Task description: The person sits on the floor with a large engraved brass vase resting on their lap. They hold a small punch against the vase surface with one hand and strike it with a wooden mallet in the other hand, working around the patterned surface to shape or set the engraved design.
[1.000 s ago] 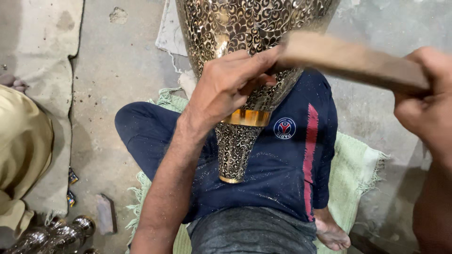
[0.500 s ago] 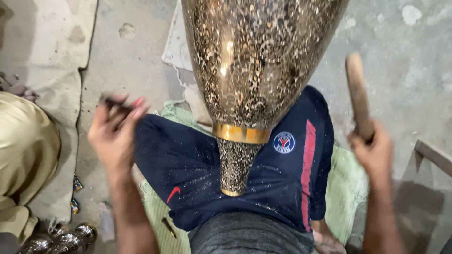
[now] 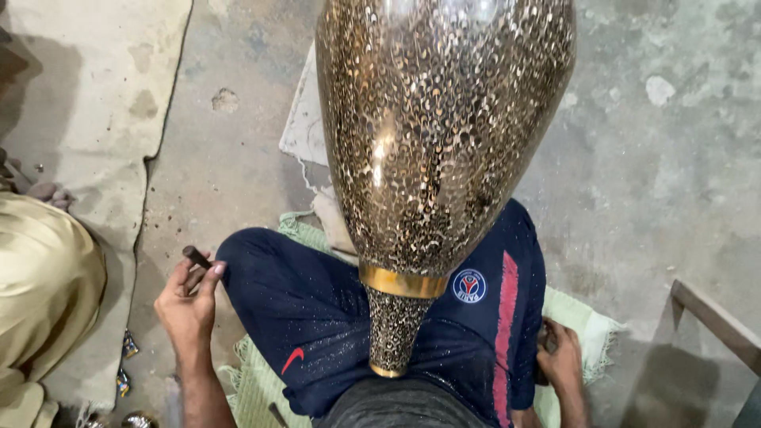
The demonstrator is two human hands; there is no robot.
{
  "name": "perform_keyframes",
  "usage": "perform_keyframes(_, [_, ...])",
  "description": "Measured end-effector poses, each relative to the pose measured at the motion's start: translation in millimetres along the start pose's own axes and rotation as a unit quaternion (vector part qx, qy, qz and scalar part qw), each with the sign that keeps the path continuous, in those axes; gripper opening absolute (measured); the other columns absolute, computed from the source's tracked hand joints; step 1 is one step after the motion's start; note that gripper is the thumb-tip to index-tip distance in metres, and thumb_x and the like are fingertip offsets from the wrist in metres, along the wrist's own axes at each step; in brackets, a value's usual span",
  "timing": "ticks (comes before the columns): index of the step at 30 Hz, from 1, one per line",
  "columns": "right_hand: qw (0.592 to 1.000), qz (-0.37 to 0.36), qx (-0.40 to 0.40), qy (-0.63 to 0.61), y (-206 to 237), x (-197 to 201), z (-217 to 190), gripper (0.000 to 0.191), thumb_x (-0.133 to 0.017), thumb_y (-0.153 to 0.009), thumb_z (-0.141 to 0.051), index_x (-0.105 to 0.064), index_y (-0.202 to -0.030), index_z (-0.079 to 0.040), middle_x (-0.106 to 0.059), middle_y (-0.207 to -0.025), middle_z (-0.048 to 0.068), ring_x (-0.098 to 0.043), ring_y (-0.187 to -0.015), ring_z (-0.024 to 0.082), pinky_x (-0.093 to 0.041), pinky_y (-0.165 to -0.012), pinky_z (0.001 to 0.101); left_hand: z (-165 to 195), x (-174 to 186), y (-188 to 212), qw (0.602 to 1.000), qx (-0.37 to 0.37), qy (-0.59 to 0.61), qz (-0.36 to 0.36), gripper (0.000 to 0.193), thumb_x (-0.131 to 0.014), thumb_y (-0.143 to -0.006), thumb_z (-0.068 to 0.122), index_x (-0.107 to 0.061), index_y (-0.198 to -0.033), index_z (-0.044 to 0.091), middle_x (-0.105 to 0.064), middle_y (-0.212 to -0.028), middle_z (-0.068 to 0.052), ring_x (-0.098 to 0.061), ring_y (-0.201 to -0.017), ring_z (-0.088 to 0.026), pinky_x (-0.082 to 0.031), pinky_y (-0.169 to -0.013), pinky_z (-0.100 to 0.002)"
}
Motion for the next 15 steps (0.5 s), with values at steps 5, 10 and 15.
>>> perform_keyframes(5, [0.988, -0.011, 0.002, -0.153, -40.1, 18.4, -30.8, 0.067, -0.061, -0.076, 0.008, -0.055, -0.141, -0.006, -0.058, -0.134, 0.020, -0.065, -0.116, 0.035, -0.053, -0.094, 0.0403, 18.0, -18.2, -30.1, 0.994, 0.041, -0.096, -0.041, 0.037, -0.081, -0.090, 0.011, -0.073, -0.125, 0.002, -0.079, -0.102, -0.014, -0.073, -0.094, -0.012, -0.055, -0.082, -0.023])
perform_keyframes(10, [0.971, 0.024, 0.141, -0.190, -70.7, 35.4, -85.4, 0.060, -0.051, -0.073, 0.013, -0.068, -0.129, 0.001, -0.070, -0.134, 0.017, -0.069, -0.121, 0.027, -0.052, -0.104, 0.0371, 33.2, -23.6, -46.7, 0.986, 0.027, -0.156, -0.050, 0.044, -0.083, -0.087, 0.015, -0.072, -0.129, 0.005, -0.079, -0.107, -0.010, -0.074, -0.094, -0.012, -0.054, -0.082, -0.023])
perform_keyframes(15, [0.947, 0.020, -0.012, -0.319, -76.4, 41.0, -75.5, 0.033, -0.064, -0.093, 0.001, -0.067, -0.126, -0.002, -0.073, -0.121, 0.011, -0.071, -0.106, 0.018, -0.057, -0.080, 0.0330, 37.7, -22.3, -56.2, 0.985, 0.063, -0.148, -0.054, 0.045, -0.083, -0.087, 0.016, -0.072, -0.129, 0.007, -0.080, -0.107, -0.011, -0.074, -0.095, -0.013, -0.056, -0.083, -0.023])
Point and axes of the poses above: each hand's wrist, its own y-axis away from the middle knuckle, its own x-axis out of the back of the hand, z = x × y, the point moved 8 cm from there along -y, towards the middle knuckle
